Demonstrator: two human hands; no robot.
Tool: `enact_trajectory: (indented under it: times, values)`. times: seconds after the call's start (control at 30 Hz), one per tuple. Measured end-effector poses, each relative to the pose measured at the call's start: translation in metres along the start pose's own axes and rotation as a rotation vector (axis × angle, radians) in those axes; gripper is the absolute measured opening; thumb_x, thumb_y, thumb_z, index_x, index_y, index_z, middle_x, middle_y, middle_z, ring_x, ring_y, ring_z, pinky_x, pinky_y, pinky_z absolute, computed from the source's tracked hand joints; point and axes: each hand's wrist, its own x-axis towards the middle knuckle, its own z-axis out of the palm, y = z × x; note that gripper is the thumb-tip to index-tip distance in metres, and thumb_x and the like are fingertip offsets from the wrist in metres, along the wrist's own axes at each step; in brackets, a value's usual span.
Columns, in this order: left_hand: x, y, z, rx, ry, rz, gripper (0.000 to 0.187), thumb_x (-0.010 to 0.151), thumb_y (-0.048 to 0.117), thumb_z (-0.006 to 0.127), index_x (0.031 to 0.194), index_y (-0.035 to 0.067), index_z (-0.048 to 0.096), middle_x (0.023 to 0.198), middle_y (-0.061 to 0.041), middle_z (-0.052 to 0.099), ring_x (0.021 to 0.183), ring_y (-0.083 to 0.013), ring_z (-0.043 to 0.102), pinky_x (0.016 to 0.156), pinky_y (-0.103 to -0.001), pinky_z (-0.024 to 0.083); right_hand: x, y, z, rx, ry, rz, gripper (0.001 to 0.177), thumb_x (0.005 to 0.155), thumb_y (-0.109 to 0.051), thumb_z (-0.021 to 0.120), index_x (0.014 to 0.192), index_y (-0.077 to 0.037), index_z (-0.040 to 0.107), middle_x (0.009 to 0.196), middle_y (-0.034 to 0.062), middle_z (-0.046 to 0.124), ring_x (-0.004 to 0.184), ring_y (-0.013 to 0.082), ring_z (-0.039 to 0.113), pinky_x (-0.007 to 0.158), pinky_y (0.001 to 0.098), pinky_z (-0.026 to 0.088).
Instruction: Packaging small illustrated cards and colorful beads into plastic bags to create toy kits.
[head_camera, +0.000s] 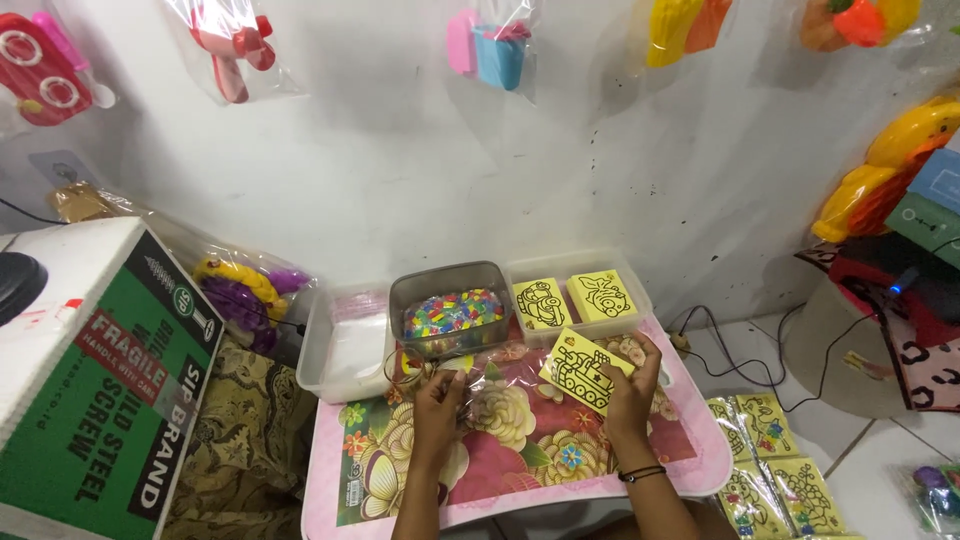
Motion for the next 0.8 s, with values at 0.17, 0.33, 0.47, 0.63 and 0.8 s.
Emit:
enact_trajectory:
  times: [0.17,0.33,0.47,0.63,0.8]
  values:
    - [0.001,-0.004,-0.001,0.013,0.007,-0.004,0.024,0.1,0.02,0.066,0.096,-0.001,0.077,0.071,-0.004,0.063,0.058,-0.0107,0.05,0.054,-0.026,0.041,0.0,-0.001,-0.001,0.134,-0.05,0.046,0.07,0.076,0.012,0.048,0.14,-0.013,0.044,0.106,0.0123,0.058,0.059,0.0147,0.058,0.045,0.0214,0.045]
    - [-0.002,0.001,0.001,-0.072,-0.026,-0.012,0.025,0.1,0.018,0.066,0.101,-0.003,0.078,0.071,-0.004,0.063,0.056,-0.0109,0.053,0.051,-0.026,0.042,-0.003,-0.006,0.0,0.128,-0.136,0.045,0.07,0.073,0.012,0.047,0.139,-0.013,0.046,0.131,0.0145,0.054,0.065,0.0158,0.06,0.049,0.0217,0.049]
    - [-0.005,0.007,0.004,-0.033,-0.02,-0.039,0.025,0.1,0.018,0.066,0.104,-0.004,0.078,0.073,-0.005,0.064,0.059,-0.0111,0.051,0.054,-0.026,0.043,-0.002,-0.001,-0.002,0.098,-0.206,0.032,0.07,0.073,0.011,0.048,0.139,-0.01,0.047,0.115,0.013,0.059,0.063,0.0156,0.06,0.048,0.0214,0.047]
    - [-0.014,0.022,0.008,0.077,-0.179,-0.109,0.033,0.097,0.024,0.066,0.115,0.0,0.078,0.093,-0.01,0.077,0.074,-0.0143,0.063,0.067,-0.027,0.053,-0.002,0.001,-0.002,0.15,-0.324,0.055,0.067,0.077,0.011,0.049,0.141,-0.009,0.049,0.108,0.0115,0.063,0.062,0.0116,0.059,0.048,0.0204,0.046]
    - [-0.012,0.016,0.006,0.031,-0.26,-0.084,0.031,0.098,0.023,0.066,0.106,-0.004,0.08,0.086,-0.009,0.075,0.072,-0.0129,0.063,0.066,-0.026,0.053,-0.006,-0.004,-0.001,0.025,-0.372,0.076,0.055,0.085,0.004,0.055,0.139,-0.009,0.051,0.104,0.0096,0.064,0.062,0.0125,0.059,0.051,0.0237,0.048]
